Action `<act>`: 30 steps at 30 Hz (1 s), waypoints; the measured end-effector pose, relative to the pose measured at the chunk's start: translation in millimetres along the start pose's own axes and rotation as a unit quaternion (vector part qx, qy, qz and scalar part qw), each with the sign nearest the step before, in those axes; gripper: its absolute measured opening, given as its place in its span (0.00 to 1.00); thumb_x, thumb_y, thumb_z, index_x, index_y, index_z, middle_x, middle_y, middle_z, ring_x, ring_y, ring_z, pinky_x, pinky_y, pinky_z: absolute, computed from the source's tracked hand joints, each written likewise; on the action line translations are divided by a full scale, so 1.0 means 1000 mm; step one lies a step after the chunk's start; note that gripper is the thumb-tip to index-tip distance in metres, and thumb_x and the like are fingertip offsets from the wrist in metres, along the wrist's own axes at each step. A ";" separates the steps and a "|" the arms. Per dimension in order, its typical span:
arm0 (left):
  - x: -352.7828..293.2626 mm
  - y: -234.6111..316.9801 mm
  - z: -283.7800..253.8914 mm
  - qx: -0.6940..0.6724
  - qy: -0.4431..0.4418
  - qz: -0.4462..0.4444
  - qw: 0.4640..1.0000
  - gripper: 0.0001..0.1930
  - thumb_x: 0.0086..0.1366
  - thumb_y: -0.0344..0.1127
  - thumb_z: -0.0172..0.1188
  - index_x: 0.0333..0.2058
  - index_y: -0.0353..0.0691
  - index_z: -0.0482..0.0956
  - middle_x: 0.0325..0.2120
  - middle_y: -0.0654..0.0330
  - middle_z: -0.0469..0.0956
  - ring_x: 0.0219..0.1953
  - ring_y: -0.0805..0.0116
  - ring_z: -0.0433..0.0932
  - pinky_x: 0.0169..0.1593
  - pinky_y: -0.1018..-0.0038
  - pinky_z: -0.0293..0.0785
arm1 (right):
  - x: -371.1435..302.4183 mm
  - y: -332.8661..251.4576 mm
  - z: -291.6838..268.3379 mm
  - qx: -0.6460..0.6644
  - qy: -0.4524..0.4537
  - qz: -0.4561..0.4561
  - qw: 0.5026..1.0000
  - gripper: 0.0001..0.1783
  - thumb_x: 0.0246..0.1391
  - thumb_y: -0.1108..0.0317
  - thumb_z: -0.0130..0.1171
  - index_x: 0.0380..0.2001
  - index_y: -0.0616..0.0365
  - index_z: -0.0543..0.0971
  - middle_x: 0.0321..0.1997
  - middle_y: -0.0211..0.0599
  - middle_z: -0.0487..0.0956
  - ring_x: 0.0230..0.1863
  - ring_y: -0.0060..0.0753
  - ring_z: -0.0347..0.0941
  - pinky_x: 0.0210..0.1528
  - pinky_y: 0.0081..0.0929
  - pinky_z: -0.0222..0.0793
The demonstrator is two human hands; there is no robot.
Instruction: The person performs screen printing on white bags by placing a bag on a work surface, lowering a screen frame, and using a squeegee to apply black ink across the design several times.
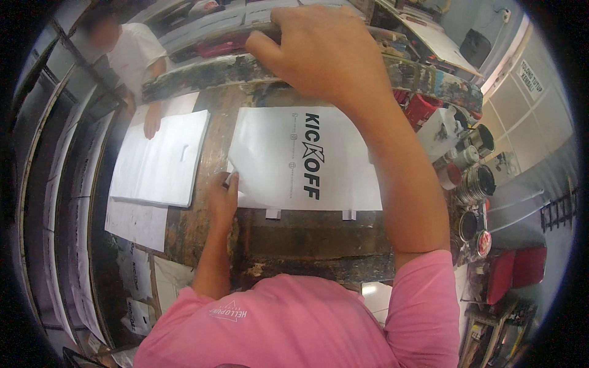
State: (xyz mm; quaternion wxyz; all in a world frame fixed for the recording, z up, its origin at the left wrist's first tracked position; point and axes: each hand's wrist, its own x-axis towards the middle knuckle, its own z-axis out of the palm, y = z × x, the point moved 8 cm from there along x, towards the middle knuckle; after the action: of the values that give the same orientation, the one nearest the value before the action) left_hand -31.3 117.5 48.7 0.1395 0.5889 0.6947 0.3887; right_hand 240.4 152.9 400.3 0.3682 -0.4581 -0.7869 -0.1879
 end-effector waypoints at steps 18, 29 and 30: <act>0.039 0.044 0.005 -0.404 0.001 -0.117 0.907 0.16 0.77 0.44 0.67 0.39 0.36 0.79 0.33 0.62 0.82 0.32 0.79 0.78 0.36 0.79 0.76 | 0.005 0.006 0.004 -0.003 -0.022 0.020 1.000 0.26 0.63 0.47 0.57 0.36 0.63 0.86 0.32 0.57 0.83 0.38 0.65 0.81 0.45 0.54 0.76; 0.098 -0.067 -0.090 -0.501 0.093 -0.158 0.846 0.07 0.76 0.35 0.61 0.38 0.41 0.74 0.37 0.59 0.80 0.38 0.69 0.82 0.38 0.71 0.83 | 0.001 0.006 0.007 0.016 -0.016 0.018 1.000 0.24 0.63 0.49 0.58 0.39 0.64 0.84 0.37 0.59 0.83 0.42 0.66 0.80 0.48 0.55 0.73; 0.104 -0.089 -0.101 -0.484 0.102 -0.170 0.852 0.07 0.76 0.35 0.61 0.38 0.41 0.74 0.36 0.59 0.80 0.38 0.68 0.83 0.38 0.70 0.82 | 0.001 0.006 0.007 0.014 -0.024 0.021 0.999 0.24 0.63 0.50 0.58 0.40 0.64 0.83 0.37 0.60 0.83 0.43 0.66 0.79 0.48 0.55 0.73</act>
State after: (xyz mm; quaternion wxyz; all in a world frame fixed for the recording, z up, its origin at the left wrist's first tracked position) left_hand -187.8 175.9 80.1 0.3989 0.2766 0.5183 0.7041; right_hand 242.2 161.1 396.2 0.3597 -0.4740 -0.7880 -0.1580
